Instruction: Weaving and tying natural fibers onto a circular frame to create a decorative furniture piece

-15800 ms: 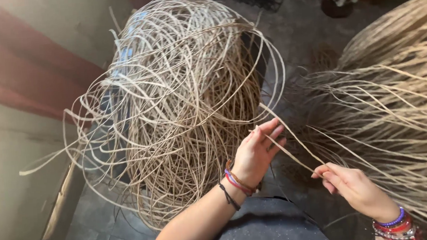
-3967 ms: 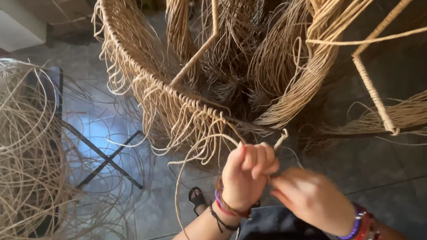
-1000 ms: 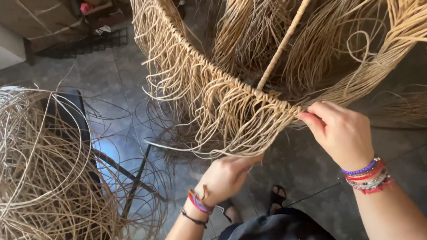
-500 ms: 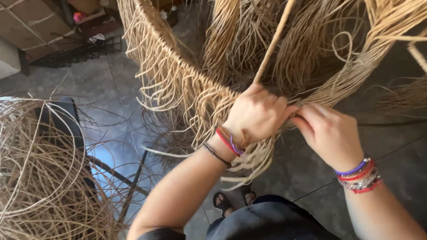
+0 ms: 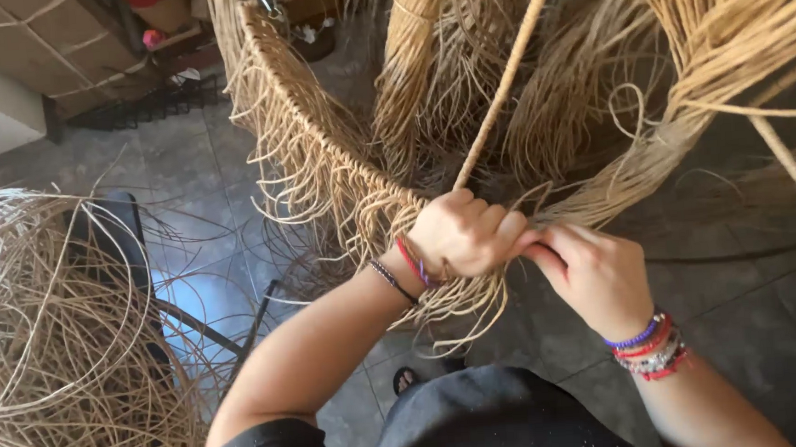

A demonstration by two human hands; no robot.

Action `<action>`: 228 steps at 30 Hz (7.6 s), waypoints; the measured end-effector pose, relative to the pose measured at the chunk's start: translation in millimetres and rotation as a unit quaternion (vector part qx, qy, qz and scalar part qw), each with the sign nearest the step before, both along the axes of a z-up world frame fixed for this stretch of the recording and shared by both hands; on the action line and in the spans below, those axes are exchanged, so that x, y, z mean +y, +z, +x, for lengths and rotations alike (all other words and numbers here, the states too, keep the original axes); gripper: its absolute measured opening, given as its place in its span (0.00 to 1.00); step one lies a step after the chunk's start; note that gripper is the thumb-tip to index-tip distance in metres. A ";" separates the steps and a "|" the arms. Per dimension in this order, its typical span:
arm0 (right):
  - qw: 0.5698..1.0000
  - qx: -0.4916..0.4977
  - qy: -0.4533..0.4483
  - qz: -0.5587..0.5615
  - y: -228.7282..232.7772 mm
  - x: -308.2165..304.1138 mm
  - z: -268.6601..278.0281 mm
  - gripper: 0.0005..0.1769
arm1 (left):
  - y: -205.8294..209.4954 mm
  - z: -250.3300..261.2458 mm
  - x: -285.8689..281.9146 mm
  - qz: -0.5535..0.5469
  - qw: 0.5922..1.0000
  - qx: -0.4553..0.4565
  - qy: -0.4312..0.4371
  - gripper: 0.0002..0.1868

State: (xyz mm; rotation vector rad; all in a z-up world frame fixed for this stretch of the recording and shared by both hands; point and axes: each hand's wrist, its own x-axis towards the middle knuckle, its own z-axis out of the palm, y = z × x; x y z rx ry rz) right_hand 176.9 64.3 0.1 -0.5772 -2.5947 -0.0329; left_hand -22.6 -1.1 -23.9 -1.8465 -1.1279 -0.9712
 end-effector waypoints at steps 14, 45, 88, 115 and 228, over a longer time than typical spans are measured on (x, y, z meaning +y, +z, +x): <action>0.983 0.111 0.149 0.002 21.7 -4.0 -7.8 0.10 | 7.1 19.3 -85.6 -0.052 0.926 -0.374 0.012 0.14; 0.685 -0.082 0.679 -0.251 -83.2 -359.2 -298.6 0.29 | -32.9 -45.4 -484.5 0.019 0.740 -0.455 0.496 0.04; 0.584 -0.311 0.333 -0.672 -79.2 -339.2 -365.4 0.29 | -104.4 -118.6 -432.4 -0.252 0.642 -0.709 0.148 0.16; 0.760 -0.255 0.271 -0.533 -56.4 -294.4 -299.7 0.20 | -95.3 -108.3 -390.2 -0.162 0.602 -0.778 -0.070 0.35; 0.903 -0.136 -0.175 -0.369 -29.1 -82.4 227.6 0.12 | -49.1 91.7 -169.0 -0.505 0.848 -0.149 0.059 0.07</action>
